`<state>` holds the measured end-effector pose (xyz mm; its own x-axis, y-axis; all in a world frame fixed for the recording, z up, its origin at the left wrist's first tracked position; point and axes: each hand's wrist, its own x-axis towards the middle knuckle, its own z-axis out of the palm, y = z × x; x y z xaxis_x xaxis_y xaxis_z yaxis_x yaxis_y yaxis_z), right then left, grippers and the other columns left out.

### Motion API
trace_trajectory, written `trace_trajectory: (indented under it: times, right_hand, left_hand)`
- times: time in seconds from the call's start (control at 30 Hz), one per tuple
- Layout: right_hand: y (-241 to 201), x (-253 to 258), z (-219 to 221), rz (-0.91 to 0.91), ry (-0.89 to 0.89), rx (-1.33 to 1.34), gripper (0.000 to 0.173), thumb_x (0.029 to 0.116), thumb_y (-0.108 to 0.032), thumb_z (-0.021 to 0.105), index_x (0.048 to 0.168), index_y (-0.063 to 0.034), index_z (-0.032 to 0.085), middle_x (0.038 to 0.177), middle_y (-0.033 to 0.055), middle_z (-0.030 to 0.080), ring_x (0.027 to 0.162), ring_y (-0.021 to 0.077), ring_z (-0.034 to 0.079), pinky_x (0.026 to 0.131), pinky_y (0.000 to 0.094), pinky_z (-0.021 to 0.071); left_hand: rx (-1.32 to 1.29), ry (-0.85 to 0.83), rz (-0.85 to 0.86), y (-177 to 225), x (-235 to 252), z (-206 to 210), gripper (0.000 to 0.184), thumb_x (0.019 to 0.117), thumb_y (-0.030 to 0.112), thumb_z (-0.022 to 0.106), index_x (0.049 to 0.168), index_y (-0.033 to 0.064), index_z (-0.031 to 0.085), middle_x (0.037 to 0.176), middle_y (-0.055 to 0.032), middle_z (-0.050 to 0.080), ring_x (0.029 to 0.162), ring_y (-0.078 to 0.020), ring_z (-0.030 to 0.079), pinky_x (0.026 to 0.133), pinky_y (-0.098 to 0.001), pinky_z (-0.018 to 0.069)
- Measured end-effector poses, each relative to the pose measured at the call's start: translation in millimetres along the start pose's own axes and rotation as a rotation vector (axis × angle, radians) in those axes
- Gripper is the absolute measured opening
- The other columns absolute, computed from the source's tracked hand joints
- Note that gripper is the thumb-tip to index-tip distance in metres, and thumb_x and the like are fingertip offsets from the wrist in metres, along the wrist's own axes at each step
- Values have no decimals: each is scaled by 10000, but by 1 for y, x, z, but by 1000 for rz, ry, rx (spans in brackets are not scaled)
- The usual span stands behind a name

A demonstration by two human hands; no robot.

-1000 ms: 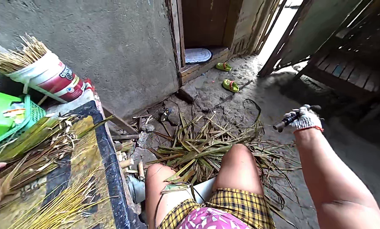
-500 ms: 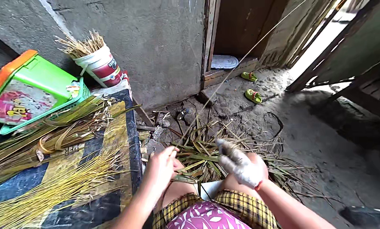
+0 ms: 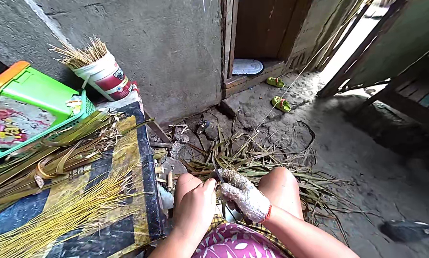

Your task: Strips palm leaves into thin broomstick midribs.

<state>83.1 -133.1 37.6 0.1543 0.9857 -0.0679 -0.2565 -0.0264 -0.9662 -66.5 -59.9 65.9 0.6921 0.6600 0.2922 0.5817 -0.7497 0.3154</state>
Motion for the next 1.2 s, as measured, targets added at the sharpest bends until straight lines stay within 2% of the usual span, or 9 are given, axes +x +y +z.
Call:
trace_trajectory:
  times: [0.3,0.4,0.53,0.73,0.83,0.9,1.0,1.1,1.2]
  right_hand:
    - [-25,6,-10,-55,29,-67,372,975,-161,565,1336,-70,568,765,-32,608,579,61,564,522,228,501]
    - [-37,17,-33,-95,256,42,409,984,-175,490,1374,-52,514,676,-29,539,512,83,512,481,266,478]
    - [-40,28,-62,-130,446,128,221,1041,-156,470,1229,-50,522,653,-8,532,503,98,514,480,259,482]
    - [-16,1,-5,-15,149,-72,515,987,-206,539,1480,-68,477,748,-3,583,558,94,537,515,273,492]
    - [1,-3,15,-4,61,-58,472,1001,-215,560,1446,-73,501,826,-5,621,603,73,572,542,245,513]
    - [2,1,15,-15,95,34,411,994,-184,558,1384,-60,530,771,-8,607,579,80,567,523,247,505]
    - [-12,8,3,-7,188,165,412,993,-165,527,1391,-61,504,686,-15,537,522,92,520,484,260,478]
    - [-28,21,-25,-22,344,229,374,1035,-164,463,1399,-81,490,660,-18,498,496,93,484,468,266,463]
    - [-31,29,-45,-48,468,278,229,1079,-171,436,1259,-70,537,655,-1,512,495,101,510,466,256,483]
  left_hand:
    - [132,129,84,2,7,-8,281,928,68,556,1122,60,760,884,-99,766,731,-256,759,603,-425,613]
    - [159,118,75,-3,1,-9,282,921,50,585,1134,69,769,852,-103,761,710,-265,752,595,-429,607]
    - [178,100,71,-4,-7,-7,269,890,30,627,1112,58,776,807,-110,749,670,-265,745,564,-424,602]
    - [204,167,57,-4,-5,2,299,901,41,602,1152,41,765,850,-117,753,721,-269,751,621,-420,613]
    - [239,222,76,-2,-6,8,249,888,43,601,1072,13,766,848,-127,748,736,-270,755,641,-414,619]
    - [267,247,111,-7,-7,11,290,878,44,615,1125,22,766,850,-122,742,731,-270,745,633,-399,612]
    - [308,260,128,-17,-9,10,350,890,57,623,1216,65,748,883,-96,749,755,-261,743,639,-385,606]
    - [333,273,130,-23,-13,8,328,911,71,611,1205,78,755,836,-90,733,720,-258,730,612,-372,594]
    - [312,254,119,-23,-17,8,346,872,32,612,1178,76,768,813,-93,727,687,-253,727,582,-380,591]
